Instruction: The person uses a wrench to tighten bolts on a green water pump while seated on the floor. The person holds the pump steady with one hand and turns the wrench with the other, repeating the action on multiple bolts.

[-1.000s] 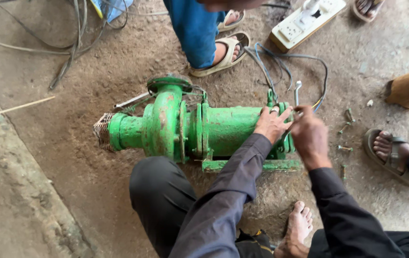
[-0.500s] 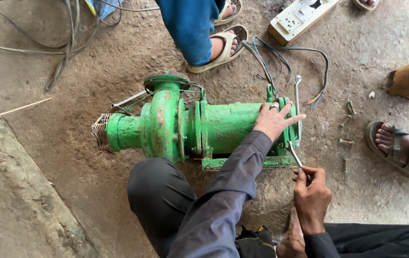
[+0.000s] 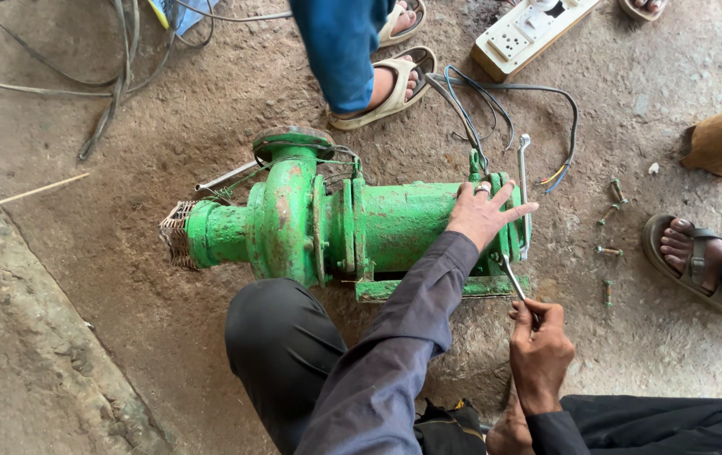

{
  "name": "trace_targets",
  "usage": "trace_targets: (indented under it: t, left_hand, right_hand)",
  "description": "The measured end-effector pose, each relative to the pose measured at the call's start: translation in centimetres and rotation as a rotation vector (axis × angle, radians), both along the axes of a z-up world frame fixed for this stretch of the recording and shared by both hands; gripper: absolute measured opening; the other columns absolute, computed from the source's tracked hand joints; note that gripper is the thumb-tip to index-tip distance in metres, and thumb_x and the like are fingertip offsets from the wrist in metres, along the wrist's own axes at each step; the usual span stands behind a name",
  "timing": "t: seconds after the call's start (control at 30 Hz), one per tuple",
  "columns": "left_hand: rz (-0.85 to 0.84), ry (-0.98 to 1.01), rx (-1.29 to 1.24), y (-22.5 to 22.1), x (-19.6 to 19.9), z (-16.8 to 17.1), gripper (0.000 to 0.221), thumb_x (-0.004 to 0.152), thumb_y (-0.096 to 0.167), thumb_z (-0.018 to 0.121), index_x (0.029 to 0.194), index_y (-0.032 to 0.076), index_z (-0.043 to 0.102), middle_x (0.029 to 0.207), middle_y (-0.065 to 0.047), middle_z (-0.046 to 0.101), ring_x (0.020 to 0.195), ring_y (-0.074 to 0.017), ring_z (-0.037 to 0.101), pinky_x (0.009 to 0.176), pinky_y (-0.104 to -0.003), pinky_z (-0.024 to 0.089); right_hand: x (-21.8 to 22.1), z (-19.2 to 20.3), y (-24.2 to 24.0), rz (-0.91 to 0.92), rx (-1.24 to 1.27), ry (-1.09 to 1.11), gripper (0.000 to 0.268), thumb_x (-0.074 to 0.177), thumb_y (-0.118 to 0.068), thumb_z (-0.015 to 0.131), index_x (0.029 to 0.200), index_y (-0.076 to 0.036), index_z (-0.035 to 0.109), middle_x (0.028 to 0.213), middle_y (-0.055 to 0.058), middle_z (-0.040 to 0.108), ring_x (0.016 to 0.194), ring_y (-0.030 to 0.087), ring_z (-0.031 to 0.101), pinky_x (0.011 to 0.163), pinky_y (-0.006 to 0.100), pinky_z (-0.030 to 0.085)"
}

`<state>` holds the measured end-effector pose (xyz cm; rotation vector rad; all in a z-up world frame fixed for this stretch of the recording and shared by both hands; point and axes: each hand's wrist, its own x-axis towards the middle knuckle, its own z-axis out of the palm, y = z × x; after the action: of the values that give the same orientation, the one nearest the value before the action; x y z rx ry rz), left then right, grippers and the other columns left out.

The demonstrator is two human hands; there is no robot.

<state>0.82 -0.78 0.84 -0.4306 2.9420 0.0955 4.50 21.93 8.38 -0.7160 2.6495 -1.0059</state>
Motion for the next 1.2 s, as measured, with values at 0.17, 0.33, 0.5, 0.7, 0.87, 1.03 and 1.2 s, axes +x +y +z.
trace_targets:
  t: [0.17,0.33,0.5,0.7,0.87,1.03,1.2]
  left_hand:
    - [-0.010,-0.054,0.010,-0.2,0.0,0.4,0.089,0.093,0.030,0.066,0.155,0.059,0.010,0.168,-0.007,0.027,0.124,-0.0279,0.061,0.099,-0.053,0.042]
    - [-0.007,-0.016,-0.019,-0.1,-0.1,-0.1,0.089,0.095,0.024,0.065,0.156,0.061,0.011,0.168,-0.007,0.029,0.124,-0.0267,0.061,0.097,-0.050,0.042]
    - [-0.020,-0.060,0.002,-0.2,-0.4,-0.3,0.087,0.091,0.030,0.064,0.154,0.060,0.011,0.166,-0.006,0.027,0.130,-0.0273,0.056,0.096,-0.051,0.041]
    - [-0.010,0.019,-0.027,0.0,-0.2,-0.5,0.079,0.100,0.027,0.059,0.157,0.060,0.015,0.166,-0.007,0.032,0.129,-0.0272,0.058,0.096,-0.050,0.042]
    - [-0.012,-0.019,0.000,-0.2,-0.6,-0.5,0.080,0.097,0.024,0.058,0.154,0.061,0.014,0.167,-0.007,0.030,0.123,-0.0255,0.061,0.094,-0.050,0.042]
    - [-0.012,-0.038,0.019,-0.2,-0.2,0.6,0.056,0.100,0.024,0.056,0.147,0.051,0.041,0.164,-0.005,0.030,0.129,-0.0277,0.056,0.096,-0.051,0.042]
    - [-0.030,-0.095,-0.067,-0.1,-0.1,0.6,0.027,0.096,0.024,0.060,0.119,0.027,0.073,0.167,0.003,0.029,0.134,-0.0233,0.049,0.096,-0.050,0.042]
  right_hand:
    - [0.3,-1.1,-0.1,0.043,-0.028,0.044,0.013,0.104,-0.012,0.062,0.114,-0.003,0.062,0.090,0.009,0.078,0.077,0.021,0.077,0.063,0.032,0.058]
    - [-0.5,-1.4,-0.6,0.116,-0.011,0.147,0.014,0.107,-0.010,0.059,0.119,-0.002,0.059,0.086,0.009,0.076,0.067,0.020,0.073,0.058,0.032,0.056]
    - [-3.3,-0.1,-3.3,0.148,0.064,0.176,0.012,0.109,-0.010,0.057,0.118,-0.002,0.058,0.081,0.012,0.073,0.062,0.025,0.069,0.057,0.038,0.054]
    - [-3.9,2.3,-5.2,0.232,0.054,0.269,0.011,0.107,-0.011,0.059,0.115,-0.003,0.058,0.081,0.017,0.071,0.068,0.030,0.070,0.061,0.042,0.053]
    - [-5.6,2.7,-7.3,0.316,0.172,0.241,0.015,0.106,-0.010,0.058,0.118,-0.002,0.056,0.080,0.018,0.071,0.065,0.031,0.069,0.060,0.044,0.052]
    - [-8.7,2.2,-10.7,0.422,0.244,0.197,0.019,0.103,-0.013,0.059,0.115,0.000,0.054,0.076,0.023,0.069,0.071,0.038,0.069,0.067,0.049,0.053]
    - [-11.2,0.3,-13.8,0.495,0.347,0.116,0.021,0.104,-0.018,0.058,0.110,0.002,0.053,0.080,0.027,0.070,0.075,0.041,0.071,0.074,0.051,0.055]
